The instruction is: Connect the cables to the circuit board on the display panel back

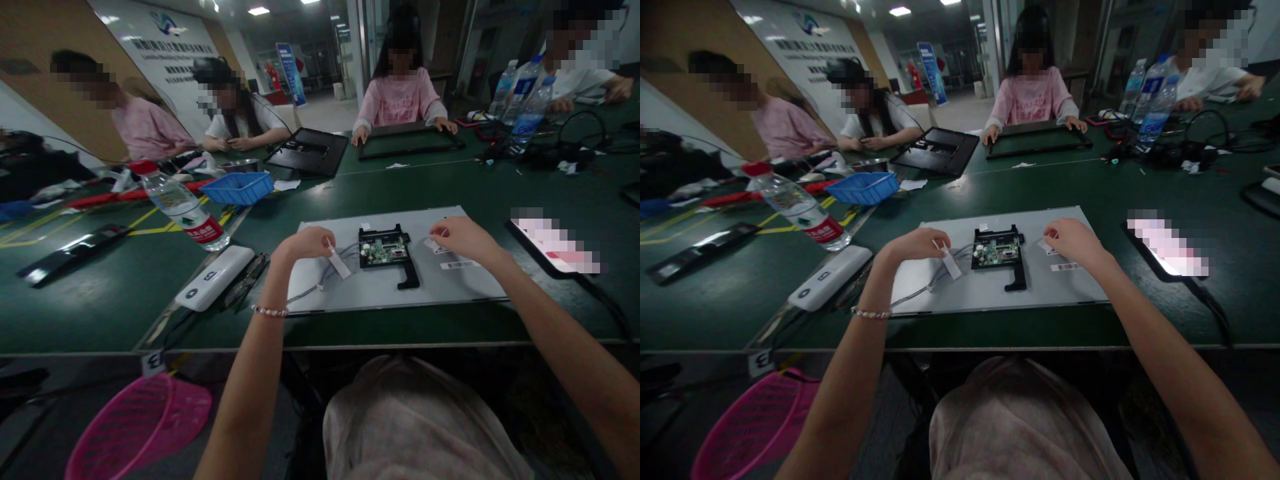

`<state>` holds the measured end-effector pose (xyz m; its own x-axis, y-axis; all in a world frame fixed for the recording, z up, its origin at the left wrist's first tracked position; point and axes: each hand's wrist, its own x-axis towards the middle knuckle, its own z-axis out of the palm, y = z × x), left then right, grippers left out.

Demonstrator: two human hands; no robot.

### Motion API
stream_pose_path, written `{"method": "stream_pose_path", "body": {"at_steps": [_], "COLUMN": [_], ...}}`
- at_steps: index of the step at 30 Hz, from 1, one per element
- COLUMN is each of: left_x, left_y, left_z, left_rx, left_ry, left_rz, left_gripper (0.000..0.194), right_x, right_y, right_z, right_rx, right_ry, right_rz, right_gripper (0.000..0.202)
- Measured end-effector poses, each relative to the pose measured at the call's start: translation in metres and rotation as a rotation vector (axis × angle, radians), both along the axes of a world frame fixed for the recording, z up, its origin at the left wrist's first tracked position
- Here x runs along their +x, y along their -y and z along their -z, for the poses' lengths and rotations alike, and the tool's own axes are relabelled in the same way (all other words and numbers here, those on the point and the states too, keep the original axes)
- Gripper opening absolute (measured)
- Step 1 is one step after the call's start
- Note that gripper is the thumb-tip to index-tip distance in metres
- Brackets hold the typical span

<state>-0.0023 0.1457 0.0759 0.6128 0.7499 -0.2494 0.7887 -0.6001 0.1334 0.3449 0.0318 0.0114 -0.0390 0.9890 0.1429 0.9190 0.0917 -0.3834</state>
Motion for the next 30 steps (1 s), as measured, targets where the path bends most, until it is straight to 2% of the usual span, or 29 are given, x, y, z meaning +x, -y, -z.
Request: {"method": "stream_pose_path", "body": {"at_steps": [4,8,10,13,16,20,25,30], "left_x": [-0.005,-0.012,-0.015,-0.011,0.006,0.048,0.097,0.106], "left_y": [-0.003,-0.018,-0.025,-0.031,-0.030,-0.032,-0.045,-0.056], "left_z": [-0.004,-0.012,-0.011,-0.006,0.001,0.011,0.031,0.040], "left_rx": [0.022,0.167,0.214,0.243,0.276,0.289,0.144,0.082], "left_ry": [0.002,-0.046,-0.085,-0.104,-0.018,0.136,0.203,0.224], "left_rz": [0.005,-0.134,-0.191,-0.194,-0.123,-0.032,-0.044,-0.070], "left_gripper": [0.023,0.025,0.026,0.029,0.031,0.030,0.032,0.023], "right_x": [0.000,-0.001,-0.002,-0.002,-0.002,-0.001,-0.001,-0.001], "right_y": [0.000,0.002,0.002,0.002,0.003,0.003,-0.001,-0.002], "right_z": [-0.001,-0.003,-0.003,-0.004,-0.005,-0.006,-0.002,-0.002], "right_rx": [-0.013,-0.009,-0.004,0.004,0.012,0.011,0.005,-0.014], "right_ry": [-0.015,-0.011,-0.009,-0.018,-0.024,-0.002,0.017,0.005], "right_rz": [-0.009,-0.005,-0.001,-0.002,0.004,0.006,-0.002,0.003], "right_gripper": [0.025,0.025,0.024,0.024,0.024,0.024,0.023,0.023]}}
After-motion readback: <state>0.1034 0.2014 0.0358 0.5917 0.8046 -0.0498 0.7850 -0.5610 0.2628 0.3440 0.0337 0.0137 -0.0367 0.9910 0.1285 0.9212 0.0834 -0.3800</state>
